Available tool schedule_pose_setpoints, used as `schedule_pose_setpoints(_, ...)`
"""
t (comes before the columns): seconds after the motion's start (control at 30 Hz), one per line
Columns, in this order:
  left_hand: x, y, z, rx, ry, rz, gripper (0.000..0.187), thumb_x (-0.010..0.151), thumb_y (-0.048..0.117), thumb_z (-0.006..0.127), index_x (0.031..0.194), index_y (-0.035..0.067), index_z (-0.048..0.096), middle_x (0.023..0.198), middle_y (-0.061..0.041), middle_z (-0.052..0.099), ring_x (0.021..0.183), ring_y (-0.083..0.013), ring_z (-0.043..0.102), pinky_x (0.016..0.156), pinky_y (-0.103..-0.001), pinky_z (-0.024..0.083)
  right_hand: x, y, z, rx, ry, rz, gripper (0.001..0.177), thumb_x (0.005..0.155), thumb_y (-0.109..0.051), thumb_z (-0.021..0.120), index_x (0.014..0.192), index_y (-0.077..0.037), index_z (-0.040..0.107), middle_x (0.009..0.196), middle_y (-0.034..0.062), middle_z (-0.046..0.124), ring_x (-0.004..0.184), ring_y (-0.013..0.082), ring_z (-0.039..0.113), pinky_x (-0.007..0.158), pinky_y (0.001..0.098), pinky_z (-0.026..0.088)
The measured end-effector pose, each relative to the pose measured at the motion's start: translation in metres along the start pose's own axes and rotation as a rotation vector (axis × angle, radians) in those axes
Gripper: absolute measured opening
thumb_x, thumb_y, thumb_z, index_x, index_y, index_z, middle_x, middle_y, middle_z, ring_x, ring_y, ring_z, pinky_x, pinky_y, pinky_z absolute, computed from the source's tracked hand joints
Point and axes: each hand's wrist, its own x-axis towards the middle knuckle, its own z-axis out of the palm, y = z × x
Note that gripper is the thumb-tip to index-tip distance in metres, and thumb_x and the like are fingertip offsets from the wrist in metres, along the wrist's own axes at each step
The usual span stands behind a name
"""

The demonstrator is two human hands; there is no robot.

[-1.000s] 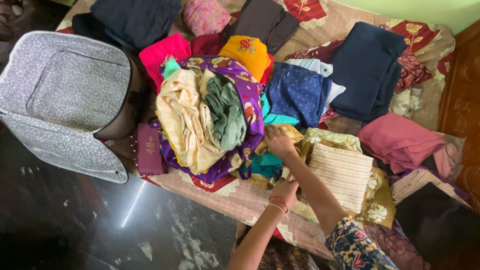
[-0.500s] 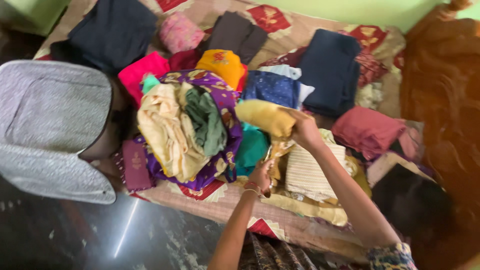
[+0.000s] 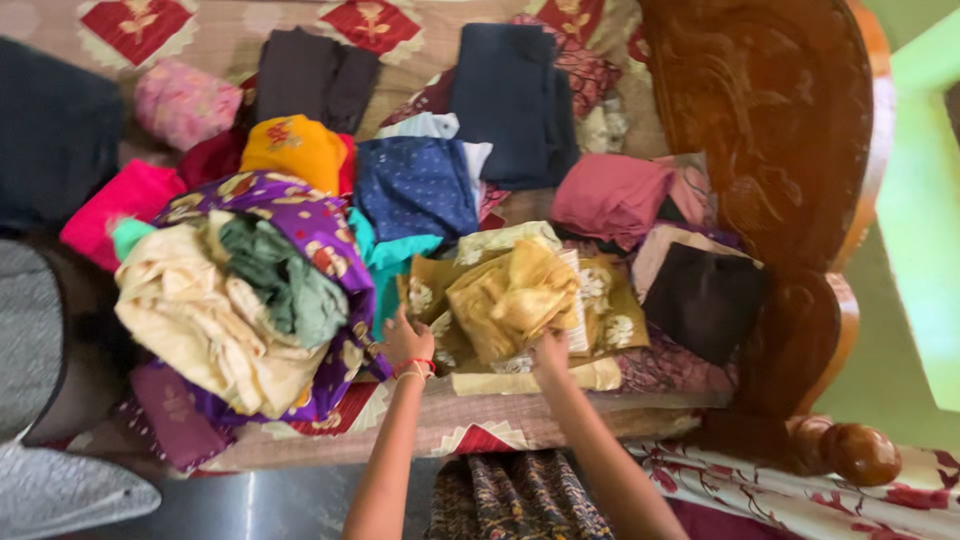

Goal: The person sorts through various clothes on a bed and chair, picking them up and moving them to different piles.

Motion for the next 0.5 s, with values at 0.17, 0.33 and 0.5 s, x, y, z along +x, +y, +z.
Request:
schedule_pose_setpoints(0.17,-0.049,0.137,-0.017,-0.175,0.037,0.617,0.047,0.098,0.019,0.056,0.145,0.02,0.05,0.149,-0.013,0.058,0.142,-0.0365,0.056,0.118,-0.055,0.043,-0.017,0.018,0.002,0.152,-0.134,-0.06,0.055,0.1,-0.032,0.051,0.147,-0.005,0.04,0.132,0.0153,0.063,0.113,0.029,0.066,0.09,0.0451,0.059)
schedule_pose_setpoints(0.33,-0.103,0.185,0.016,0.49,0.313,0.649,0.058,0.083,0.066,0.052,0.136,0.042,0.054,0.146,-0.013,0.055,0.116,-0.0335,0.064,0.094,-0.054,0.045,-0.025,0.023,-0.023,0.382,-0.398,0.169,0.075,0.099,-0.064,0.027,0.143,-0.007,0.047,0.127,0.0207,0.064,0.108,0.034,0.066,0.09,0.0447,0.056)
schedule_pose_setpoints(0.5,-0.094,0.146,0.041,-0.224,-0.382,1.25,0.03,0.103,0.018,0.057,0.13,0.03,0.066,0.131,0.001,0.065,0.094,-0.0156,0.071,0.096,-0.034,0.059,-0.041,0.041,-0.004,0.07,-0.081,-0.077,0.06,0.103,-0.042,0.035,0.148,-0.003,0.039,0.139,0.0218,0.054,0.117,0.031,0.06,0.097,0.0418,0.053)
